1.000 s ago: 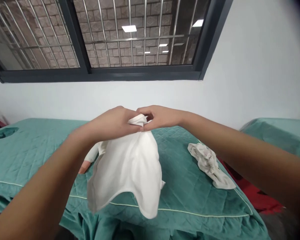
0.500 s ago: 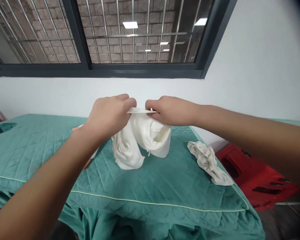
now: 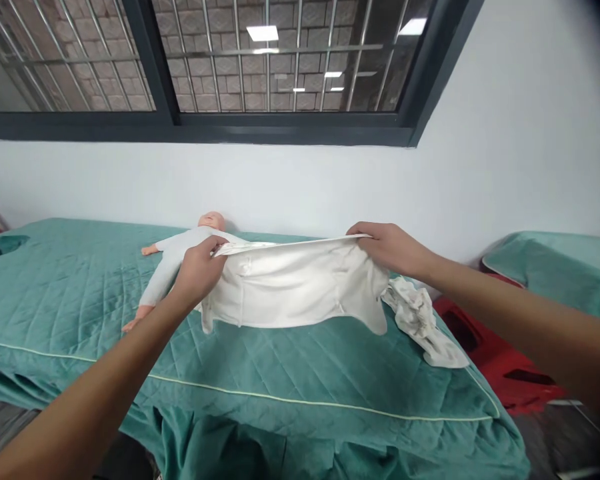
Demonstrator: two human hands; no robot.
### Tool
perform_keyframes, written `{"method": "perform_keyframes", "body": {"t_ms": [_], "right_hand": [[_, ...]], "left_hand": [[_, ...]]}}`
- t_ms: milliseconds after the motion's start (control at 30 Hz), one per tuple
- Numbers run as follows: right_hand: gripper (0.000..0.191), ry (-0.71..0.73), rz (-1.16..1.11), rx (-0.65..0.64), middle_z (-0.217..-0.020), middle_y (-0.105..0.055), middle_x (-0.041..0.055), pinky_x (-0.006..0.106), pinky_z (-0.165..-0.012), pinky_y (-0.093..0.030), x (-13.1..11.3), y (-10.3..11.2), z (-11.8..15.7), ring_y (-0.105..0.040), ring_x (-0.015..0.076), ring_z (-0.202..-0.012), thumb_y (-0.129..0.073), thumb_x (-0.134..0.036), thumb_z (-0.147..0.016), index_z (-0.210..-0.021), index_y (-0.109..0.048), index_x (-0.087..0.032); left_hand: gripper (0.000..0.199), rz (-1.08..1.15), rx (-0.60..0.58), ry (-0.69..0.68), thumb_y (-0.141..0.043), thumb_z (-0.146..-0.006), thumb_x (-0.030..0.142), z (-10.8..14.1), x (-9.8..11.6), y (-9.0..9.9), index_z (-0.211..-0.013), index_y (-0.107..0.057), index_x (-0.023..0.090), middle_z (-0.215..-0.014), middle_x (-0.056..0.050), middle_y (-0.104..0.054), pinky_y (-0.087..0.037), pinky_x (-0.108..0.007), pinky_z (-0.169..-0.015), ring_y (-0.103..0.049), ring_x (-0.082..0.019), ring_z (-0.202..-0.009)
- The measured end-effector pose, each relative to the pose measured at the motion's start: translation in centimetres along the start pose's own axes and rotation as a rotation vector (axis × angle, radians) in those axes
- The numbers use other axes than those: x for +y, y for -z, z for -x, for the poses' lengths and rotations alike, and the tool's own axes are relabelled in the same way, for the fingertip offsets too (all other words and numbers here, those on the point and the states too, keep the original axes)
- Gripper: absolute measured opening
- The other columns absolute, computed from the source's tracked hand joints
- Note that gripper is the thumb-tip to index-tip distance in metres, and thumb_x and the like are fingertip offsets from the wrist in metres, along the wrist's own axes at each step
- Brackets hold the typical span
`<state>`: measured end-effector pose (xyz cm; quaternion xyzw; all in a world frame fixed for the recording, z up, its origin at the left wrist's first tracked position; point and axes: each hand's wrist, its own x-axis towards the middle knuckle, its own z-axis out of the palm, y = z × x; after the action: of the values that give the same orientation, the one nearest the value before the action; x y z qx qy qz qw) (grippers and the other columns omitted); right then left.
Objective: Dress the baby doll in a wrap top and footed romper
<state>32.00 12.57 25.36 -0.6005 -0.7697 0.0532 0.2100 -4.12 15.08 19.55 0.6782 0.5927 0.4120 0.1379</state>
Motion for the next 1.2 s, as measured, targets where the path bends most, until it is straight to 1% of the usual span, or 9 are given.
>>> {"method": "perform_keyframes", "body": {"t_ms": [167,267,367,400,500,633,900,1033,1200], "right_hand": [[0.031,-0.121,-0.012,-0.066,-0.100,-0.072,0.0009,0.027,-0.076,-0.048,3.9,0.2,-0.7,-0.065,0.0197,-0.089,-0.048,-0.037,-0.088,-0.104,-0.070,-0.024],[0.032,-0.190,0.172,-0.106,-0.103,-0.072,0.0045,0.033,-0.081,-0.048,5.3,-2.2,-1.7,-0.065,0.0240,-0.094,-0.047,-0.034,-0.088,-0.110,-0.069,-0.024],[0.041,-0.244,0.411,-0.006,-0.114,-0.068,0.0142,0.046,-0.091,-0.044,4.6,-7.4,-1.4,-0.060,0.0314,-0.105,-0.042,-0.025,-0.090,-0.127,-0.059,-0.019],[0.044,-0.174,0.439,0.033,-0.123,-0.064,0.0160,0.048,-0.097,-0.039,4.0,-9.7,-1.0,-0.057,0.0321,-0.113,-0.041,-0.021,-0.090,-0.131,-0.056,-0.016],[0.047,-0.029,0.314,-0.033,-0.138,-0.054,0.0159,0.039,-0.105,-0.035,1.8,-16.4,0.5,-0.049,0.0277,-0.123,-0.042,-0.020,-0.091,-0.137,-0.049,-0.012],[0.048,-0.160,0.159,-0.057,-0.137,-0.055,0.0143,0.034,-0.110,-0.031,0.4,-22.2,0.6,-0.041,0.0260,-0.132,-0.040,-0.022,-0.092,-0.137,-0.047,-0.010],[0.054,-0.452,0.196,-0.052,-0.143,-0.045,0.0289,0.047,-0.113,-0.023,0.2,-24.0,-3.2,-0.035,0.0377,-0.137,-0.043,-0.036,-0.092,-0.129,-0.052,0.002],[0.060,-0.450,0.187,-0.016,-0.149,-0.039,0.0270,0.044,-0.114,-0.021,0.2,-25.0,-3.3,-0.029,0.0371,-0.142,-0.039,-0.041,-0.095,-0.137,-0.046,0.001],[0.068,-0.451,0.238,0.086,-0.154,-0.033,0.0250,0.049,-0.115,-0.019,1.6,-24.9,-3.7,-0.026,0.0376,-0.143,-0.029,-0.047,-0.098,-0.149,-0.031,-0.001]], "left_hand": [[0.030,-0.165,-0.252,0.071,-0.052,-0.081,0.034,-2.3,0.4,-0.9,-0.102,-0.069,0.022,-0.099,-0.003,-0.073,-0.048,-0.031,-0.083,-0.065,-0.024,-0.093],[0.032,-0.426,-0.316,0.039,-0.049,-0.085,0.030,-3.2,-0.2,-3.5,-0.108,-0.067,0.021,-0.106,-0.008,-0.071,-0.048,-0.036,-0.085,-0.064,-0.027,-0.097],[0.035,-0.715,-0.175,-0.075,-0.042,-0.088,0.018,-1.7,-1.2,-8.0,-0.116,-0.063,0.017,-0.116,-0.016,-0.065,-0.047,-0.046,-0.090,-0.059,-0.033,-0.109],[0.036,-0.753,-0.149,-0.147,-0.039,-0.088,0.014,-0.7,-1.5,-9.8,-0.117,-0.062,0.016,-0.119,-0.017,-0.062,-0.045,-0.048,-0.092,-0.056,-0.033,-0.114],[0.037,-0.643,-0.292,-0.283,-0.036,-0.089,0.008,2.6,-2.5,-14.6,-0.115,-0.062,0.014,-0.123,-0.016,-0.061,-0.045,-0.040,-0.097,-0.054,-0.028,-0.118],[0.035,-0.486,-0.391,-0.218,-0.039,-0.094,0.020,4.3,-3.6,-18.4,-0.122,-0.058,0.011,-0.138,-0.017,-0.054,-0.037,-0.038,-0.109,-0.047,-0.025,-0.130],[0.039,-0.584,-0.270,0.090,-0.039,-0.095,0.031,1.1,-3.2,-19.7,-0.124,-0.056,0.011,-0.134,-0.019,-0.055,-0.043,-0.042,-0.103,-0.054,-0.030,-0.122],[0.050,-0.555,-0.227,0.112,-0.038,-0.095,0.033,1.1,-2.9,-20.6,-0.139,-0.044,0.011,-0.148,-0.019,-0.043,-0.040,-0.044,-0.107,-0.046,-0.032,-0.132],[0.057,-0.493,-0.213,0.069,-0.035,-0.096,0.035,0.6,-3.5,-21.0,-0.147,-0.034,0.009,-0.145,-0.018,-0.048,-0.042,-0.045,-0.107,-0.047,-0.032,-0.132]]}}
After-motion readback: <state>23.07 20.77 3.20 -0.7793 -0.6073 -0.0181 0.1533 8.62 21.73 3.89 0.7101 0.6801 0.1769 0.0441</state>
